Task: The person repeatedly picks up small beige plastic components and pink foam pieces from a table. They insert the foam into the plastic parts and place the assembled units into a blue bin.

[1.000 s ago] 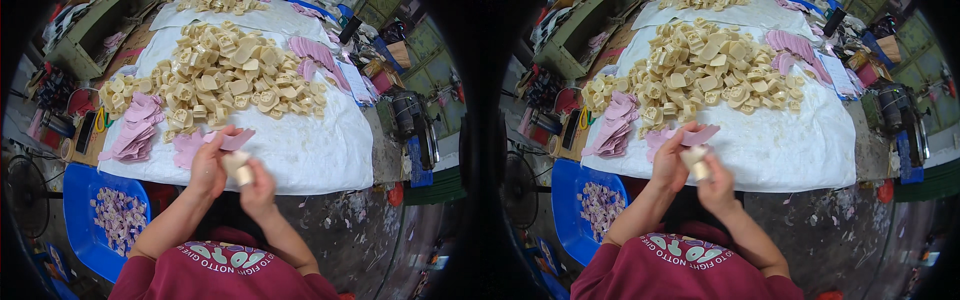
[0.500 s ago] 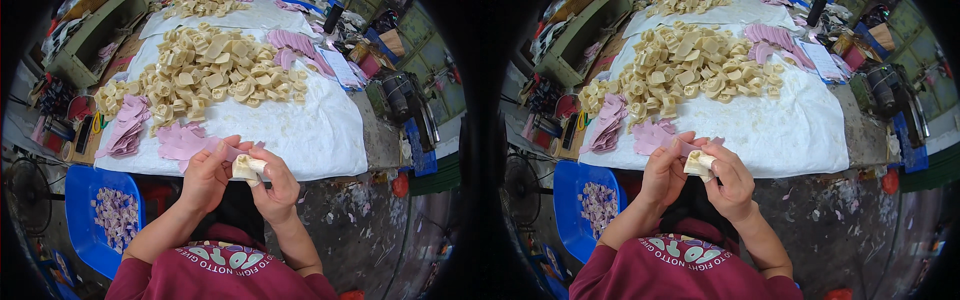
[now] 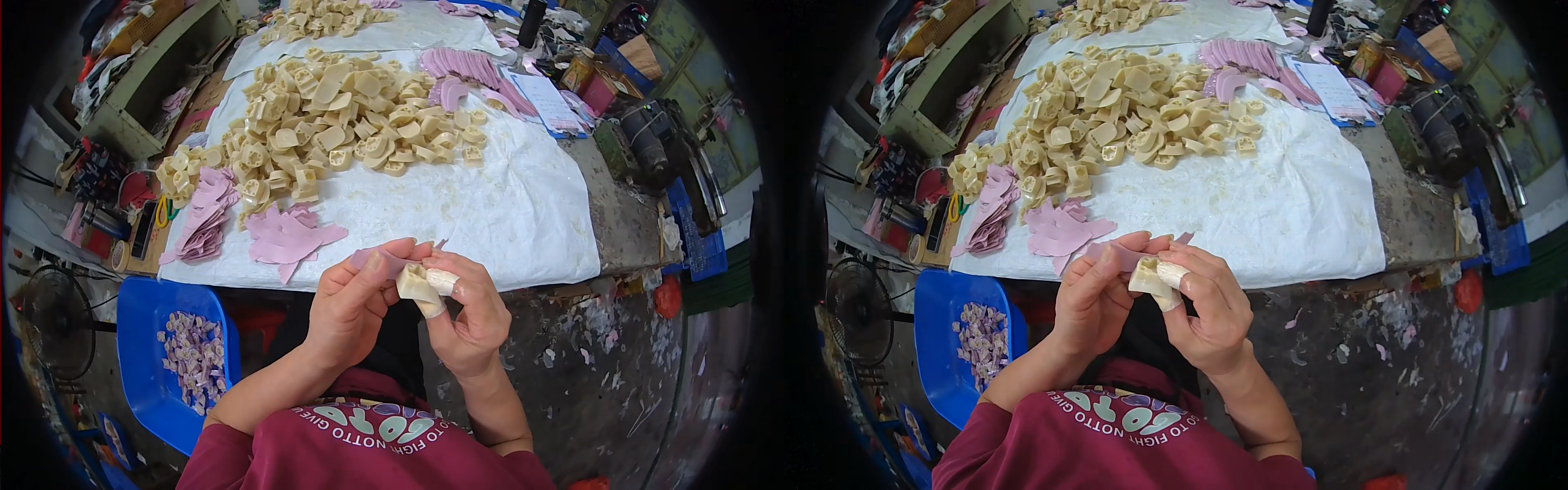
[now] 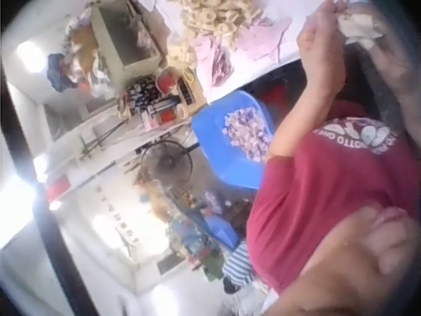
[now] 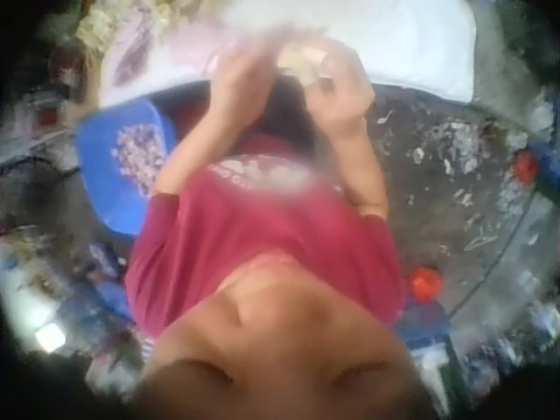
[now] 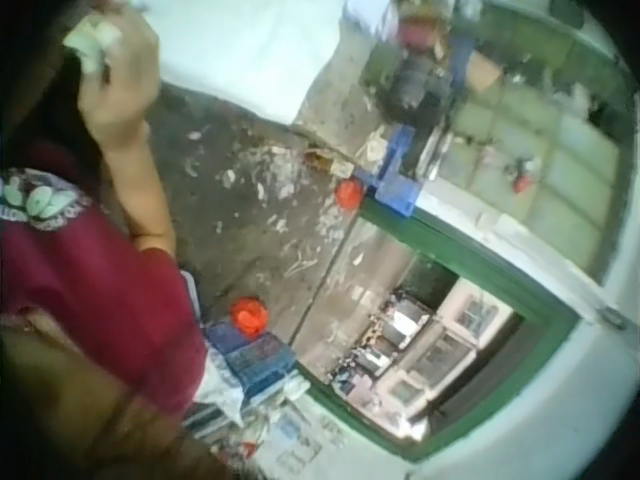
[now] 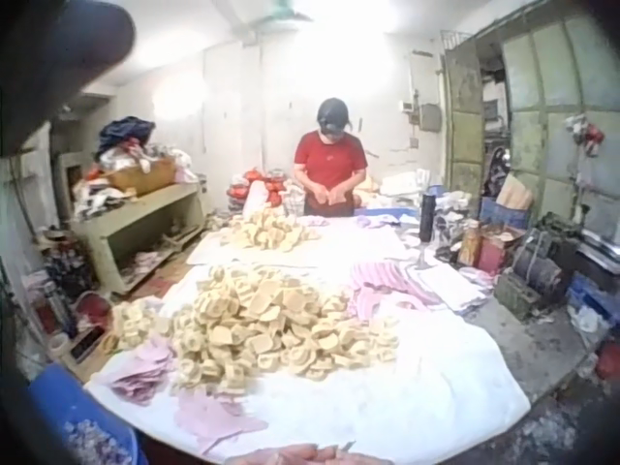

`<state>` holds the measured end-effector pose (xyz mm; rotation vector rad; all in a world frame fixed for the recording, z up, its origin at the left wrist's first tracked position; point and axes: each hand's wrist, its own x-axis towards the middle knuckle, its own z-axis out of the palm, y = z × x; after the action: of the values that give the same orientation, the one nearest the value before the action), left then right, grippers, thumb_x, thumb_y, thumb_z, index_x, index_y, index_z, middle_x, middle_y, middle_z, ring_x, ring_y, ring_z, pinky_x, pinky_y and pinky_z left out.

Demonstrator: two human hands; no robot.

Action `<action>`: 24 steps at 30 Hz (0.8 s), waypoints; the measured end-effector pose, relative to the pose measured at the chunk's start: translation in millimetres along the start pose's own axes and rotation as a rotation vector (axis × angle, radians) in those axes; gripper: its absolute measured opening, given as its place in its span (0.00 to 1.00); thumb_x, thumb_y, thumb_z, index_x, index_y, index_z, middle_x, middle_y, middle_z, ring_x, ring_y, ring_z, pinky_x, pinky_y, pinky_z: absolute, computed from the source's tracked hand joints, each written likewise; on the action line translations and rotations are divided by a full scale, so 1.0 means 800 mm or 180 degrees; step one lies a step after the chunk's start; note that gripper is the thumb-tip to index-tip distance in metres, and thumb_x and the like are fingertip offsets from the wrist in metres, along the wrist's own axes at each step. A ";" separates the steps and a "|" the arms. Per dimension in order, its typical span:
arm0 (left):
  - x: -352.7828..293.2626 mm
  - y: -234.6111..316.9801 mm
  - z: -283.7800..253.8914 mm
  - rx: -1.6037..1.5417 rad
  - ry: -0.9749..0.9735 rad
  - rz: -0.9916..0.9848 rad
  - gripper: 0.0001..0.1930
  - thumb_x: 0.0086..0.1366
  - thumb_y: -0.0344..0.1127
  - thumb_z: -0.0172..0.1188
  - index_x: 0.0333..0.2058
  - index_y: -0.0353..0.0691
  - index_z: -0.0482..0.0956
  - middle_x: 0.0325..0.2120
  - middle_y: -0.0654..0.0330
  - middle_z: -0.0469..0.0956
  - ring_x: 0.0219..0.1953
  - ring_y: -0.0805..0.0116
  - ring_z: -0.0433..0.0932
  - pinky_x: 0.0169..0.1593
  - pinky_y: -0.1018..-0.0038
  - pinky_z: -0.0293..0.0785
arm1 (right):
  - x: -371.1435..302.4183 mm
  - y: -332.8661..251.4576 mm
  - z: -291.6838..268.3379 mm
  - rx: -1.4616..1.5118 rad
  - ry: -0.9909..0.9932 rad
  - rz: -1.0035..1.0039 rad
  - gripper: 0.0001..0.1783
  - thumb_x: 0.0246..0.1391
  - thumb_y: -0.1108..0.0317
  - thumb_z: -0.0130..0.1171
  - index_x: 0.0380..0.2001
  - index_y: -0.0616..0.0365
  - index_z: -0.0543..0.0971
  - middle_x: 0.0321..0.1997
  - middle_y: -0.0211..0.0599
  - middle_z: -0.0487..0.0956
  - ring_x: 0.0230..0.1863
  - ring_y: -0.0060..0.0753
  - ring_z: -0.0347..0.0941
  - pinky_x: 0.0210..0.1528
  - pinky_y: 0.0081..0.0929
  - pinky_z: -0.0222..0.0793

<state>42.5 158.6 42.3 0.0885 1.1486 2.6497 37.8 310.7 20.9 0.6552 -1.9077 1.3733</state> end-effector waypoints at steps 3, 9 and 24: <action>0.001 -0.002 -0.002 0.0281 0.0069 -0.0113 0.17 0.70 0.38 0.48 0.50 0.30 0.73 0.49 0.44 0.74 0.51 0.60 0.76 0.57 0.66 0.70 | 0.003 -0.002 -0.008 -0.0369 -0.0111 -0.0115 0.14 0.36 0.80 0.65 0.29 0.61 0.73 0.37 0.41 0.79 0.39 0.46 0.75 0.42 0.37 0.71; -0.010 0.012 -0.030 0.0827 0.0300 -0.0030 0.15 0.68 0.36 0.52 0.44 0.29 0.78 0.46 0.49 0.77 0.47 0.66 0.77 0.52 0.70 0.73 | 0.016 -0.011 0.008 -0.0960 -0.0433 -0.0260 0.13 0.31 0.79 0.62 0.24 0.58 0.72 0.29 0.35 0.74 0.33 0.40 0.70 0.38 0.36 0.61; -0.046 0.122 -0.199 0.0721 0.0311 -0.0633 0.14 0.65 0.33 0.57 0.45 0.30 0.78 0.43 0.53 0.79 0.41 0.71 0.77 0.47 0.74 0.74 | 0.052 -0.029 0.169 -0.0667 -0.1700 -0.0546 0.12 0.28 0.77 0.59 0.23 0.58 0.71 0.25 0.36 0.70 0.32 0.41 0.68 0.40 0.37 0.60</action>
<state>33.2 -27.8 5.0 -0.1101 1.4072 2.3668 -3.6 174.8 39.3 1.1329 -2.2996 0.9305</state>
